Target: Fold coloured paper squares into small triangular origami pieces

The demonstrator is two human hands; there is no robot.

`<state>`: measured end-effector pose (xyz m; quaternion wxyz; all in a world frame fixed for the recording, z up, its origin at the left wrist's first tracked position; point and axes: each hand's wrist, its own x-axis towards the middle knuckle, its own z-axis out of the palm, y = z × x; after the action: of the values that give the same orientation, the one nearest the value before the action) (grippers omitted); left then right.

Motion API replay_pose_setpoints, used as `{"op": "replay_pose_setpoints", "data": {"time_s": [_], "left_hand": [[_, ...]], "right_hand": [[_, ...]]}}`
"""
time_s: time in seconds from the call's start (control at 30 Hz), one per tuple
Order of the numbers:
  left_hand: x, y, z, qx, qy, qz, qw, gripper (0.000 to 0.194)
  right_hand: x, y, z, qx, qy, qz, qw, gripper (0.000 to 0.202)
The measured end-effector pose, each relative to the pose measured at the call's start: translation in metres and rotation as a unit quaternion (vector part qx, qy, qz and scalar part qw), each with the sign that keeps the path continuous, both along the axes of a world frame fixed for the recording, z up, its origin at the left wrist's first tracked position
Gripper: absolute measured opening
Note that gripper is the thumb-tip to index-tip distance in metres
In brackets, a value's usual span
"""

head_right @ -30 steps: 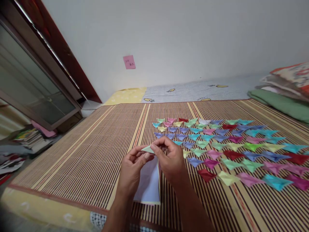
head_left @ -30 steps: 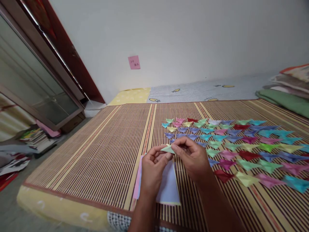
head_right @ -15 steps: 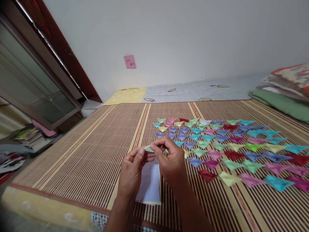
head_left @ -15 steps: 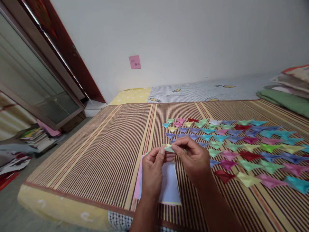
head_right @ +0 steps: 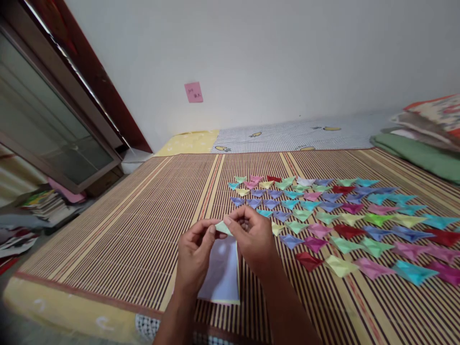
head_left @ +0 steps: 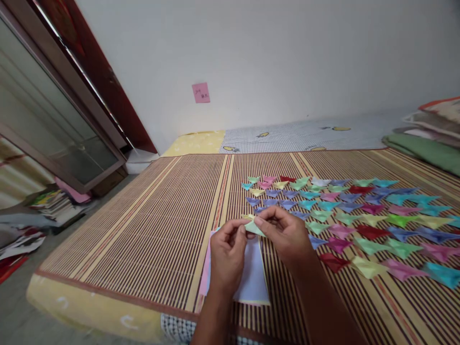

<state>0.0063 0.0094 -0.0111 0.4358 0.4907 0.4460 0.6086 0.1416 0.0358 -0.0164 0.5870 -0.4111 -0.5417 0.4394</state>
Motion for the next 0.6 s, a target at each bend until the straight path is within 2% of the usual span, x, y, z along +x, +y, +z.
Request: {"op": "replay_pose_setpoints", "data": {"time_s": [0.1,0.17,0.37,0.5,0.6], "left_hand": [[-0.003,0.003,0.003,-0.060,-0.049,-0.056,0.995,0.023],[-0.005,0.005,0.002,-0.080,-0.052,-0.067,0.993,0.023],[-0.013,0.010,-0.007,-0.081,-0.063,-0.002,0.995,0.020],[-0.016,0.014,-0.012,-0.088,-0.113,0.025,0.989,0.020],[-0.017,0.015,-0.013,-0.094,-0.126,0.040,0.987,0.020]], "right_hand": [[0.000,0.000,-0.002,-0.007,-0.003,0.020,1.000,0.015],[0.000,0.000,-0.001,-0.009,-0.010,0.037,0.999,0.016],[0.005,0.002,0.006,-0.015,-0.056,0.077,0.995,0.031],[0.005,0.000,0.010,-0.023,-0.133,0.111,0.985,0.020],[0.001,-0.002,0.011,-0.022,-0.141,0.098,0.985,0.019]]}}
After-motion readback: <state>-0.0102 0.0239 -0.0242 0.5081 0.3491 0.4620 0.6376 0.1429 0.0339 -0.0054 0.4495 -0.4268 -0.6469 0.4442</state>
